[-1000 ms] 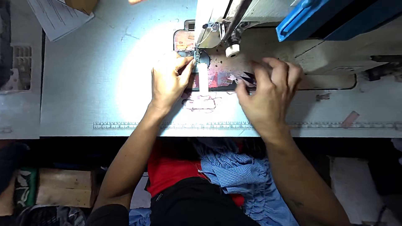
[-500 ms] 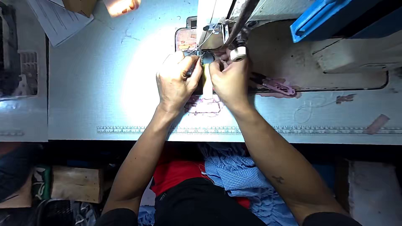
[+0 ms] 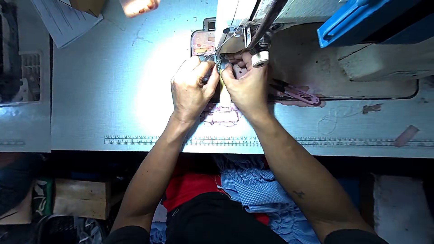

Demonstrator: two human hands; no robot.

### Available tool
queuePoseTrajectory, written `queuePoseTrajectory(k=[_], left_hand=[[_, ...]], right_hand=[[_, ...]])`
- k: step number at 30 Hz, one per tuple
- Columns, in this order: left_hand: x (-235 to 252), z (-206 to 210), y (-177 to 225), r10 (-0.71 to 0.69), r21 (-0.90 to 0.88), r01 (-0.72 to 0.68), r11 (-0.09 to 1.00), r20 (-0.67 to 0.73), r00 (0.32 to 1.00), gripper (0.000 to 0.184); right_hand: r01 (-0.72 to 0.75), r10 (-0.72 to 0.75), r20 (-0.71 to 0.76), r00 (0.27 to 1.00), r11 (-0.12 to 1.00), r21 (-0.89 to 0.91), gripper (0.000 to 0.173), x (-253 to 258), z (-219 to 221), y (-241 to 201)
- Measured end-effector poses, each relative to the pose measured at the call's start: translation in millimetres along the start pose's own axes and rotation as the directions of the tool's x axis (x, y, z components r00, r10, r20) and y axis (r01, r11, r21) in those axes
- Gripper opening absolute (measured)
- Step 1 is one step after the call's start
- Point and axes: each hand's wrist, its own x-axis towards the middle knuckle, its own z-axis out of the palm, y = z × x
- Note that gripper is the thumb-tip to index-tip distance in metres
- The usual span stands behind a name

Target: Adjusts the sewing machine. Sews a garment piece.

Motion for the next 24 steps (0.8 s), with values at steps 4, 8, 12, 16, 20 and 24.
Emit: queuePoseTrajectory(k=[4,8,12,16,20,24], left_hand=[[0.3,0.1,0.8,0.005,0.01,-0.005,1.0,-0.008,1.0,0.011],[-0.2,-0.2,0.3,-0.008,0.012,0.008,1.0,-0.013,1.0,0.011],[-0.1,2.0,0.5,-0.002,0.011,0.002,1.0,-0.008,1.0,0.01],[0.6,3.1,1.0,0.005,-0.003,-0.005,1.0,0.019,1.0,0.011],[0.1,2.7,0.4,0.01,0.018,-0.01,1.0,0.033,0.999,0.012],[0.8,3.0,-0.2,0.012,0.046,-0.014,0.999,0.046,0.999,0.012]], right_hand=[[0.006,-0.006,0.0,1.0,1.0,0.003,0.021,-0.4,-0.8,-0.6],[0.001,-0.001,0.002,1.0,1.0,-0.012,0.02,-0.2,-0.1,0.1],[0.013,-0.014,-0.004,1.0,1.0,-0.011,0.021,0.2,0.5,1.5],[0.022,-0.022,0.0,1.0,0.999,0.031,0.022,0.6,0.4,2.2],[0.01,-0.01,0.003,1.0,0.999,0.043,0.023,1.2,-0.1,1.0],[0.003,-0.004,0.005,1.0,0.998,0.064,0.023,2.6,0.0,1.5]])
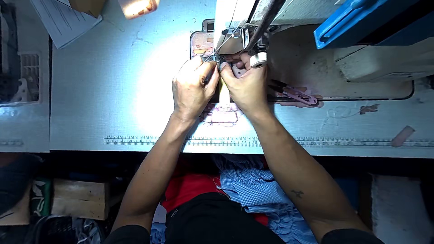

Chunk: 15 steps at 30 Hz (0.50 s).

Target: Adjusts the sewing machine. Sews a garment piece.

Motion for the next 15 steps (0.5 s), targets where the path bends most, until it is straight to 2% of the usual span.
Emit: queuePoseTrajectory(k=[4,11,15], left_hand=[[1.1,1.4,-2.2,-0.009,0.021,0.009,1.0,0.015,1.0,0.013],[1.6,0.0,-2.6,0.017,0.057,-0.021,0.998,0.059,0.998,0.015],[0.2,-13.8,4.5,0.082,0.064,-0.089,0.994,0.104,0.991,0.021]], right_hand=[[-0.037,0.037,0.002,0.999,0.998,0.044,0.025,3.2,-0.3,-1.2],[-0.026,0.025,0.01,1.0,0.999,0.042,0.018,4.0,2.0,-0.8],[0.034,-0.031,0.108,0.994,0.999,-0.023,0.016,0.9,-11.0,-3.0]])
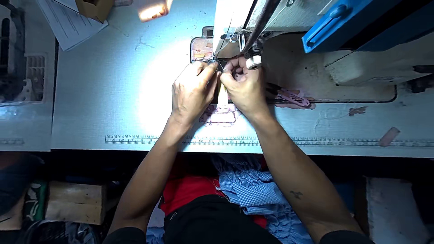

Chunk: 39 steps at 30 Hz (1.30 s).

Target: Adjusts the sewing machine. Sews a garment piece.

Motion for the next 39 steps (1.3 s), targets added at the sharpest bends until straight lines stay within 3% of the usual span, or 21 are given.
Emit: queuePoseTrajectory(k=[3,5,9,12,20,27,32,39], left_hand=[[-10.5,-17.8,5.0,0.15,-0.092,-0.14,0.986,0.11,0.983,0.032],[-23.0,-23.6,2.3,0.245,-0.262,-0.188,0.946,0.204,0.948,0.039],[-33.4,-25.2,-3.4,0.259,-0.503,-0.11,0.858,0.236,0.937,0.033],[-19.5,-24.0,-10.0,0.161,-0.57,-0.011,0.821,0.212,0.964,0.024],[27.4,5.4,-50.8,-0.032,-0.348,0.137,0.928,0.291,0.956,0.019],[31.7,7.4,-52.1,-0.028,-0.35,0.149,0.925,0.33,0.943,0.02],[31.3,9.4,-54.4,-0.071,-0.321,0.21,0.924,0.395,0.916,0.022],[32.2,-10.1,-44.7,-0.117,-0.317,0.251,0.915,0.386,0.915,0.019]], right_hand=[[0.073,-0.036,0.202,0.979,0.981,-0.179,0.018,-20.1,-27.9,-19.6],[0.094,-0.044,0.311,0.949,0.984,-0.149,0.016,-39.7,-47.2,-32.5],[-0.044,0.015,0.368,0.93,0.997,0.07,0.003,-48.3,-59.0,-35.8],[-0.041,0.019,0.321,0.947,0.997,0.06,0.006,-35.4,-50.4,-33.7],[-0.019,0.026,0.024,0.999,0.969,-0.247,0.021,-0.4,-0.1,-12.6],[-0.054,0.056,0.006,0.998,0.983,-0.178,0.017,-2.6,3.6,-11.4],[-0.117,0.141,0.092,0.986,0.967,-0.228,0.021,-9.0,-2.3,-19.8],[-0.097,0.123,0.081,0.989,0.957,-0.272,0.019,-10.6,-3.5,-18.0]])
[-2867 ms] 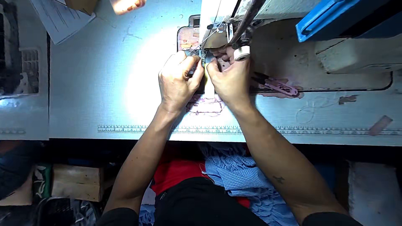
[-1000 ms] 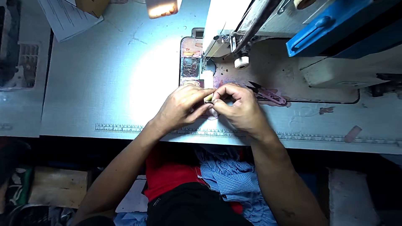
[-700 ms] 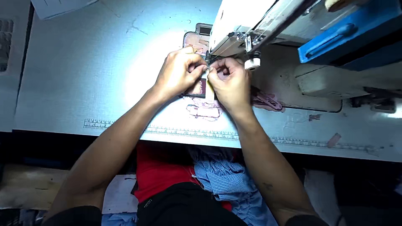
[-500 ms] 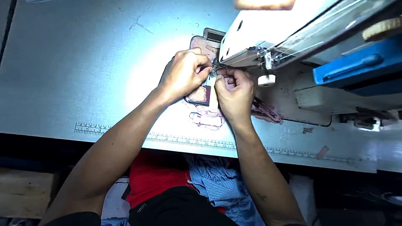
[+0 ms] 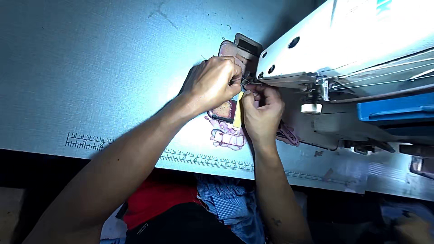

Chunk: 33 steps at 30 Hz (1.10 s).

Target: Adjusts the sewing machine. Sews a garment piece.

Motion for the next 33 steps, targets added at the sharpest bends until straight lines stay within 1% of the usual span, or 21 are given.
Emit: queuePoseTrajectory(k=[4,8,14,20,25,29,33], left_hand=[[0.5,-1.7,-0.5,-0.013,-0.037,0.014,0.999,0.007,1.0,0.02],[3.0,-1.9,-1.4,-0.049,-0.018,0.05,0.999,0.049,0.998,0.021],[2.5,1.2,-3.8,-0.019,-0.03,0.019,0.999,-0.004,1.0,0.021],[3.5,4.5,-4.6,-0.013,-0.039,0.012,0.999,-0.029,0.999,0.021],[2.0,3.1,-3.4,-0.01,-0.016,0.01,1.0,-0.001,1.0,0.02],[2.2,1.4,-4.4,0.0,-0.07,-0.002,0.998,-0.028,1.0,0.021],[1.8,0.8,-3.9,-0.012,-0.073,0.011,0.997,-0.019,1.0,0.02]], right_hand=[[0.009,-0.009,-0.017,1.0,1.0,0.011,0.019,0.4,1.6,-4.1],[0.01,-0.01,-0.027,1.0,1.0,0.006,0.018,2.8,3.5,-2.9],[-0.01,0.01,-0.03,1.0,1.0,0.019,0.019,2.6,2.7,-0.4],[0.003,-0.002,-0.03,1.0,1.0,0.009,0.017,3.2,2.8,0.1],[-0.009,0.01,-0.03,1.0,1.0,0.018,0.018,3.0,2.9,0.1],[-0.012,0.013,-0.025,1.0,0.999,0.043,0.019,1.5,2.4,0.8],[-0.011,0.012,-0.027,1.0,0.999,0.037,0.019,1.5,2.2,0.5]])
